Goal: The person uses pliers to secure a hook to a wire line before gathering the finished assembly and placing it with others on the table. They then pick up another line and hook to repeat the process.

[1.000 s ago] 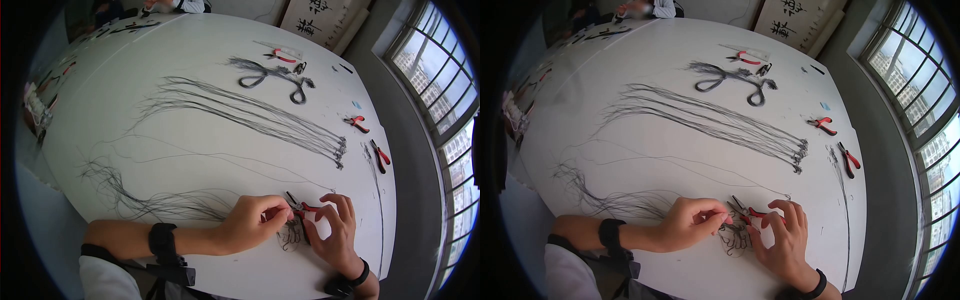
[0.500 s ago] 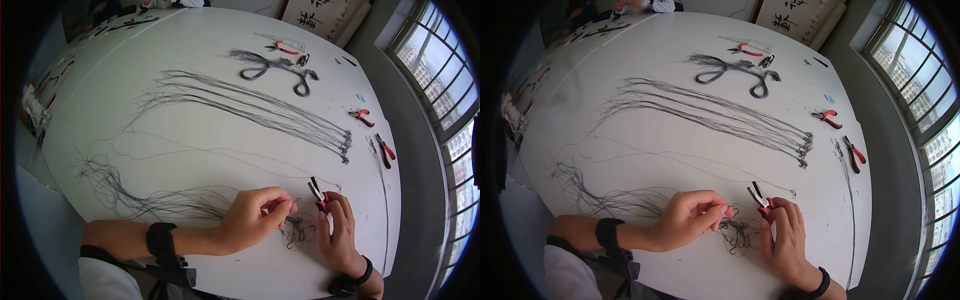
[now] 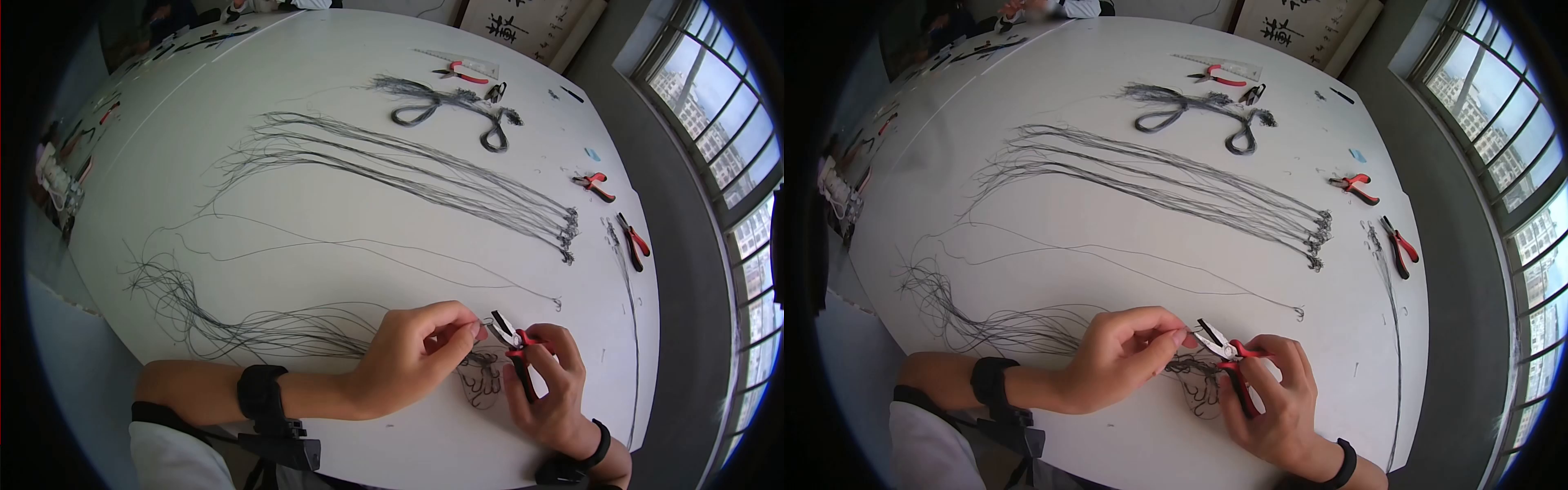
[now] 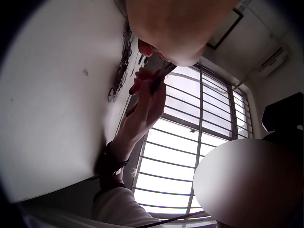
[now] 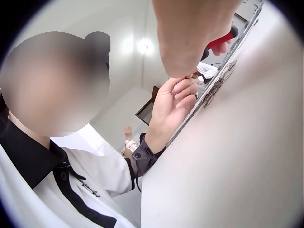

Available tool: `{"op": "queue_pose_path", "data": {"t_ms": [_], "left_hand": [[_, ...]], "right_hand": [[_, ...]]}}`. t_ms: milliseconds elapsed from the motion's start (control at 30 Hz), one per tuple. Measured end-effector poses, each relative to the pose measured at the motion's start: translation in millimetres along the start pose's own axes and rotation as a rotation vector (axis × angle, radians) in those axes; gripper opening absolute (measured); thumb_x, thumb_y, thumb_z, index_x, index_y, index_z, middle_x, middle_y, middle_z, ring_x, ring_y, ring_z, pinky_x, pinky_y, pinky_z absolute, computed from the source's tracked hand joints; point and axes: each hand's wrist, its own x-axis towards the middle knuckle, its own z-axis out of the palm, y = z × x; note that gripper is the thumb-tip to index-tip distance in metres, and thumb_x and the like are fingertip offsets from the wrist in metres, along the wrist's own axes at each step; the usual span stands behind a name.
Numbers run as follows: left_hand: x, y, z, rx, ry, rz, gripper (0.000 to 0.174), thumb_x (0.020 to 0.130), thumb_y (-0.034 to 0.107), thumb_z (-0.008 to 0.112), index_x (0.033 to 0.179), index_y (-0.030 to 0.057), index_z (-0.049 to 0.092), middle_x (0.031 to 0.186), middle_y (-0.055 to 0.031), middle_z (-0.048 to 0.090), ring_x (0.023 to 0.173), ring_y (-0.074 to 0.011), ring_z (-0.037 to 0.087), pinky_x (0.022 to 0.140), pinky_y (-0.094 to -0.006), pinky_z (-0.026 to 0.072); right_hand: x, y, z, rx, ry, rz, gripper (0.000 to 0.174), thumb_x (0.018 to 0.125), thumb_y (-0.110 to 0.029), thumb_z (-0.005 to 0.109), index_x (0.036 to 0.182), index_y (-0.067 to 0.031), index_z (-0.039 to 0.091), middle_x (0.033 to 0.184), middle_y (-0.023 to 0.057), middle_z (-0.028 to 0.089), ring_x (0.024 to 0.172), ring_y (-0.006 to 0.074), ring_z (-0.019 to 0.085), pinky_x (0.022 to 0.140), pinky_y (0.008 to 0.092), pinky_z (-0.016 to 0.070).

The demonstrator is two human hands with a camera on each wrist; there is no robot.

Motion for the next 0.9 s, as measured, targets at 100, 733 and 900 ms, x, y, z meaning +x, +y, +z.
{"op": "queue_pose_path", "data": {"t_ms": [100,733,900], "left_hand": [[-0.2,-1.5,1.0,0.008,0.004,0.017,0.015,0.089,0.009,0.053,0.09,-0.0044,0.06,0.069,-0.0011,0.058,0.059,-0.0028,0.046,0.051,-0.0194,0.0388],[0.9,-2.1,2.3,-0.01,-0.04,0.027,0.015,0.091,0.008,0.051,0.092,-0.0041,0.059,0.066,-0.0021,0.057,0.054,-0.0036,0.045,0.047,-0.02,0.0366],[1.2,-2.9,0.2,0.072,-0.058,0.067,0.015,0.092,0.009,0.049,0.092,-0.0029,0.059,0.065,0.0008,0.052,0.055,-0.0028,0.039,0.049,-0.019,0.0331]], "right_hand": [[0.1,1.1,2.3,-0.009,0.006,-0.01,0.016,0.062,-0.001,0.068,0.075,-0.0007,0.057,0.09,0.0146,0.054,0.074,0.0283,0.055,0.059,0.0356,0.0455],[1.0,5.0,2.8,0.073,-0.013,-0.03,0.017,0.067,0.0,0.069,0.069,0.0003,0.052,0.071,0.0121,0.054,0.054,0.0257,0.052,0.045,0.0328,0.0422],[1.7,7.4,2.7,0.121,-0.032,-0.001,0.017,0.067,0.0,0.069,0.069,0.0008,0.052,0.071,0.0122,0.055,0.054,0.026,0.052,0.045,0.033,0.0425]]}}
